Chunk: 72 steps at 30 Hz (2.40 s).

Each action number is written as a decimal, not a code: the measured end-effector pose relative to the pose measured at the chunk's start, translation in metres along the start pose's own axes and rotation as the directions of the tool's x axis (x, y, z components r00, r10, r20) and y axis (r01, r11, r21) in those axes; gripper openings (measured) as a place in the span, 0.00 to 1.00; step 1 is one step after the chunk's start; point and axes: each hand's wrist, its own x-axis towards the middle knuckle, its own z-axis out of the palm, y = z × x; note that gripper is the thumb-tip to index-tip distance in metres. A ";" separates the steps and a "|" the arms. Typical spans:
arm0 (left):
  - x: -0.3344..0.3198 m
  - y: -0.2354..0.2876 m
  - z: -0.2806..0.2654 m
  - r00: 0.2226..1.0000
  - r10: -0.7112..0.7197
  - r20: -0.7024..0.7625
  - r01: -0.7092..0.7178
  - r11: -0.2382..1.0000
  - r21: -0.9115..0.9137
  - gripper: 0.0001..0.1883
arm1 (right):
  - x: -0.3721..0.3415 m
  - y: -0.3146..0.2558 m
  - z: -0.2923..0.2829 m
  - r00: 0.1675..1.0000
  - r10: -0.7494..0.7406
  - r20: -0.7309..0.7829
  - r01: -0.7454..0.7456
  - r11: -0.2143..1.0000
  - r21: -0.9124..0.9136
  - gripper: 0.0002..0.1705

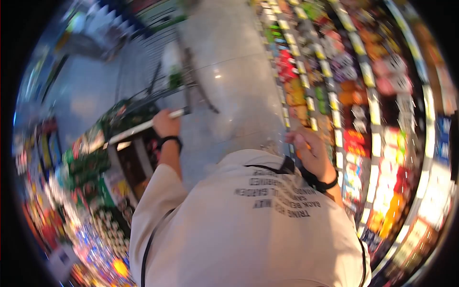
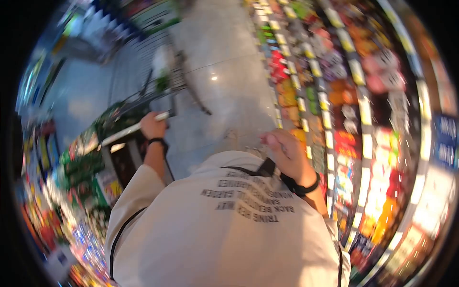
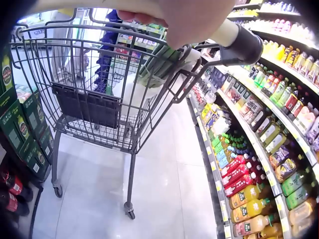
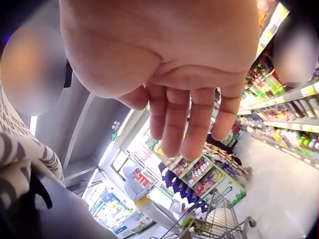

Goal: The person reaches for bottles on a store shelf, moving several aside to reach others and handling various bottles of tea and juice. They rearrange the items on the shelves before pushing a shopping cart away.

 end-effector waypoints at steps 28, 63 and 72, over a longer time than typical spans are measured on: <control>0.099 0.179 -0.094 0.919 0.353 -0.177 -0.394 0.801 -0.450 0.13 | -0.066 0.132 -0.142 0.574 0.136 -0.808 -0.134 0.988 0.071 0.16; 0.091 0.731 0.066 0.145 0.981 -0.131 -0.162 -0.108 -0.981 0.11 | 0.076 0.243 -0.196 -0.176 0.083 -0.981 -0.223 0.967 0.122 0.16; 0.071 0.750 0.107 -0.258 0.802 -0.539 -0.962 -0.161 0.221 0.20 | 0.070 0.251 -0.202 -0.224 0.107 -0.969 -0.312 0.934 0.175 0.12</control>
